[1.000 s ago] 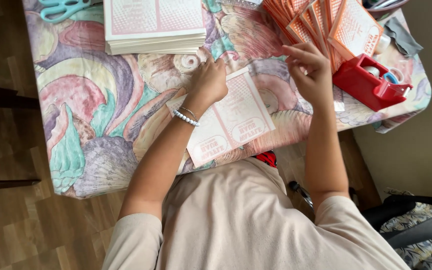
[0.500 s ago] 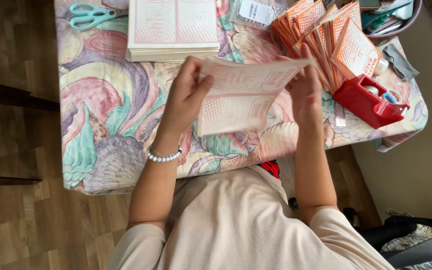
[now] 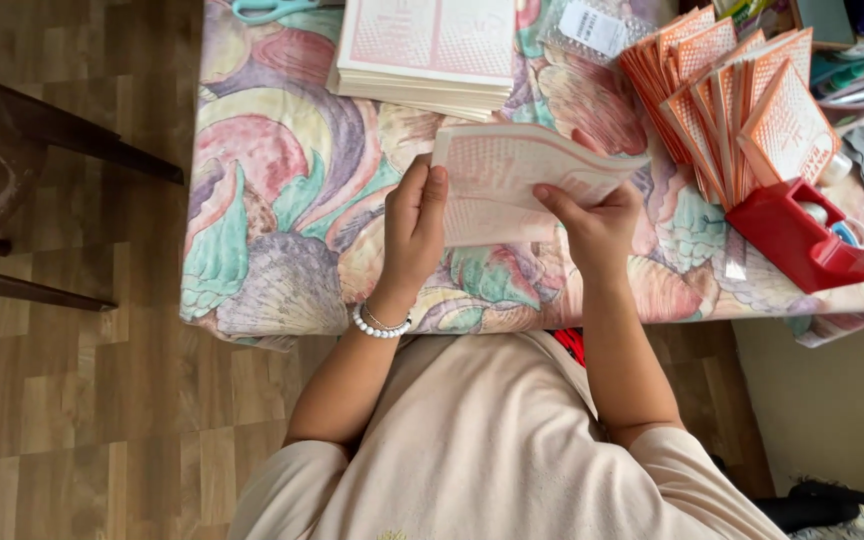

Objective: The person is sitting at a table, taking flat paper sheets from a stack, folding them into bags, and placing the finished bags into another stack.

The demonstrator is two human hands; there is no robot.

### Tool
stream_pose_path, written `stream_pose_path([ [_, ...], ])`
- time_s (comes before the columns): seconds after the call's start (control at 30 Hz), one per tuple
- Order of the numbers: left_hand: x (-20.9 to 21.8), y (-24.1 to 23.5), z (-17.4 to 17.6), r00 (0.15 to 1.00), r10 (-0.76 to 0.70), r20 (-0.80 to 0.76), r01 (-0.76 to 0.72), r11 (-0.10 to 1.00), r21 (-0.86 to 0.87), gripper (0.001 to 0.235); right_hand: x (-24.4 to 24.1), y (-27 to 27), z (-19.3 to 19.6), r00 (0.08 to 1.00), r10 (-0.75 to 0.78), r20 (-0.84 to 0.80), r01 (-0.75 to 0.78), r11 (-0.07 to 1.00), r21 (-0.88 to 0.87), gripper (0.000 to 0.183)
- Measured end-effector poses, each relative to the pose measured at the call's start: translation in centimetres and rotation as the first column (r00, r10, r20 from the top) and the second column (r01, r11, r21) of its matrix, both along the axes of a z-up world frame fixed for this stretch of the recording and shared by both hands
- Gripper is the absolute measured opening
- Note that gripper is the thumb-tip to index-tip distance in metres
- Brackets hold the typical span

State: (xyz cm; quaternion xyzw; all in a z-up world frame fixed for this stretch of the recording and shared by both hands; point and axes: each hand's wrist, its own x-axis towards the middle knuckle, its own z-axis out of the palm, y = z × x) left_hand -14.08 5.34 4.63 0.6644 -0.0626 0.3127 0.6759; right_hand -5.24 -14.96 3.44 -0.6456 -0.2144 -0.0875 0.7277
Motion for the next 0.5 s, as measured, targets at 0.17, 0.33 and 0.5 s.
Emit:
stream_pose_path([
  [0.17, -0.6, -0.2, 1.0, 0.994, 0.092, -0.05, -0.092, 0.996, 0.012, 0.031, 0.4, -1.0, -0.5, 0.997, -0.079, -0.02, 0.077, 0.994, -0.077, 0.045],
  [0.33, -2.0, -1.2, 1.9, 0.991, -0.008, -0.131, -0.011, 0.989, -0.146, 0.029, -1.0, -1.1, 1.1, 0.989, -0.085, -0.119, 0.073, 0.992, -0.105, 0.046],
  [0.5, -2.0, -1.2, 0.8, 0.995, -0.006, -0.097, -0.007, 0.99, -0.143, 0.026, -2.3, -1.6, 1.8, 0.997, -0.067, -0.037, 0.064, 0.994, -0.091, 0.059],
])
